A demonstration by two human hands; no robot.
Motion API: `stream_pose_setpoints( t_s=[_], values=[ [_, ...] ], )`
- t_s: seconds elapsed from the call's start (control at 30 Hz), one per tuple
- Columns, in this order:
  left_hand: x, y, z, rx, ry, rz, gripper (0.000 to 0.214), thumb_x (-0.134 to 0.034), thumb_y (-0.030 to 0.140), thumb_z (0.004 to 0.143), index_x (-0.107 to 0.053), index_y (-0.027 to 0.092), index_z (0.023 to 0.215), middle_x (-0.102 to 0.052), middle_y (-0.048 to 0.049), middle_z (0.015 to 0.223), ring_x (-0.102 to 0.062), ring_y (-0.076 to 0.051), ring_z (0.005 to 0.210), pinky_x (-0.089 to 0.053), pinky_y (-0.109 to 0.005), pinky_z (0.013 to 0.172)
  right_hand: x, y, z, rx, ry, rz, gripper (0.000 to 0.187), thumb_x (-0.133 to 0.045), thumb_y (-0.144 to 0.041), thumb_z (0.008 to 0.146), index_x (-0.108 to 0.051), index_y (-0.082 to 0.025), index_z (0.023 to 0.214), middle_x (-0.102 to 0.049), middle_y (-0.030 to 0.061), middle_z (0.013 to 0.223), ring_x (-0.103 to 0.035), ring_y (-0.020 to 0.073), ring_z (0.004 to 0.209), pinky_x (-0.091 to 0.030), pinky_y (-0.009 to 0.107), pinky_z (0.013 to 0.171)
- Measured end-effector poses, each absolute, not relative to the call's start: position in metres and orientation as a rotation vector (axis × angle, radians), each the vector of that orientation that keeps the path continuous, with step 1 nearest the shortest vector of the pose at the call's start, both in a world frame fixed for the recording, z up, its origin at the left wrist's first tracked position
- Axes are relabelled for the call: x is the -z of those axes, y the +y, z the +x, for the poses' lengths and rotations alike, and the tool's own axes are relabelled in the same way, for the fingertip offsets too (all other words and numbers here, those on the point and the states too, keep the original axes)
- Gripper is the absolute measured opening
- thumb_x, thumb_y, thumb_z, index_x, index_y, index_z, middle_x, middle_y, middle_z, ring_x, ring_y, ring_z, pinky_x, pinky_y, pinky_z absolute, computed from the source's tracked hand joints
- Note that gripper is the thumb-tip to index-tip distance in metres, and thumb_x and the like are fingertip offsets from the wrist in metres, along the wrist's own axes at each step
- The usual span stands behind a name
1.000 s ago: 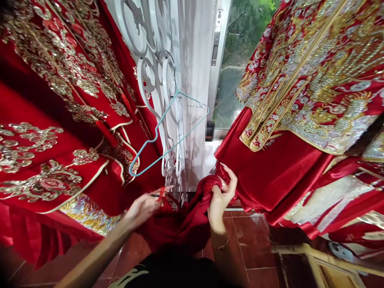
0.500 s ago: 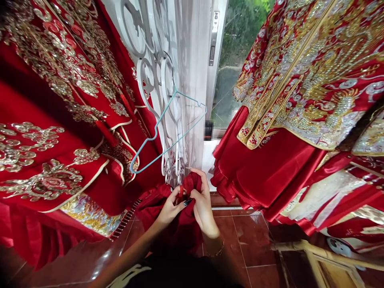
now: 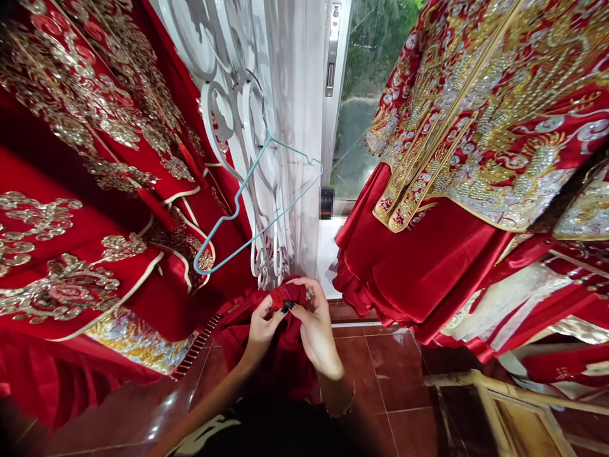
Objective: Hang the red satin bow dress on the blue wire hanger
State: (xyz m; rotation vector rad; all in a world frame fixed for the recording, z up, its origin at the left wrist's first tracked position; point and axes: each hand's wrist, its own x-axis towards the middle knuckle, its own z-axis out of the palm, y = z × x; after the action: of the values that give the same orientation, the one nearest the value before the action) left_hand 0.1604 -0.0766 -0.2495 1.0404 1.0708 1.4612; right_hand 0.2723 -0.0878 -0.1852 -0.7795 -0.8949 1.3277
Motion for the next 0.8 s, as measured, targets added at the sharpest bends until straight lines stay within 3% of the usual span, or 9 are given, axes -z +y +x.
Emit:
stream_pose_setpoints(
  t_s=[0.17, 0.47, 0.67, 0.73, 0.8],
  values=[
    [0.244, -0.081, 0.155, -1.479, 1.120, 1.009, 0.052, -0.086, 0.053, 0.062, -0.046, 0.019, 0.056, -0.045, 0.0032, 0.058, -0.041, -0.011, 0.058, -0.038, -0.024, 0.060, 0.191, -0.084, 0.279, -1.211, -0.795, -0.866, 0.039, -0.075, -0.014, 0.061, -0.062, -0.025, 0.097, -0.065, -0.0004, 0.102, -0.062, 0.0150, 0.094, -0.052, 0.026, 0.082],
    [0.239, -0.080, 0.134, -1.515, 1.132, 0.897, 0.045, -0.080, 0.056, 0.068, -0.057, 0.018, 0.066, -0.058, -0.0002, 0.064, -0.052, -0.014, 0.064, -0.045, -0.026, 0.068, 0.205, -0.076, 0.325, -0.944, -0.999, -0.976, 0.036, -0.064, -0.013, 0.063, -0.062, -0.022, 0.098, -0.064, 0.0016, 0.099, -0.061, 0.0172, 0.090, -0.051, 0.032, 0.081],
    [0.239, -0.081, 0.136, -1.495, 1.154, 0.903, 0.041, -0.083, 0.051, 0.066, -0.060, 0.017, 0.063, -0.062, -0.0013, 0.062, -0.056, -0.015, 0.062, -0.047, -0.026, 0.066, 0.214, -0.082, 0.355, -0.330, -1.318, -1.526, 0.049, -0.056, -0.010, 0.064, -0.070, -0.026, 0.108, -0.054, 0.0097, 0.120, -0.052, 0.0293, 0.110, -0.043, 0.054, 0.097],
    [0.239, -0.081, 0.141, -1.467, 1.156, 0.936, 0.039, -0.084, 0.049, 0.065, -0.061, 0.017, 0.061, -0.063, -0.0019, 0.062, -0.057, -0.016, 0.062, -0.048, -0.027, 0.066, 0.210, -0.087, 0.343, -0.428, -1.493, -1.414, 0.041, -0.053, -0.011, 0.073, -0.072, -0.027, 0.105, -0.058, 0.0088, 0.117, -0.054, 0.0280, 0.112, -0.042, 0.051, 0.100],
    [0.240, -0.083, 0.147, -1.440, 1.162, 0.973, 0.038, -0.084, 0.046, 0.063, -0.060, 0.017, 0.058, -0.061, -0.0013, 0.060, -0.056, -0.015, 0.061, -0.047, -0.026, 0.064, 0.207, -0.090, 0.324, -0.732, -1.643, -1.205, 0.033, -0.052, -0.015, 0.083, -0.072, -0.026, 0.105, -0.063, 0.0064, 0.108, -0.060, 0.0224, 0.100, -0.048, 0.041, 0.094]
  ],
)
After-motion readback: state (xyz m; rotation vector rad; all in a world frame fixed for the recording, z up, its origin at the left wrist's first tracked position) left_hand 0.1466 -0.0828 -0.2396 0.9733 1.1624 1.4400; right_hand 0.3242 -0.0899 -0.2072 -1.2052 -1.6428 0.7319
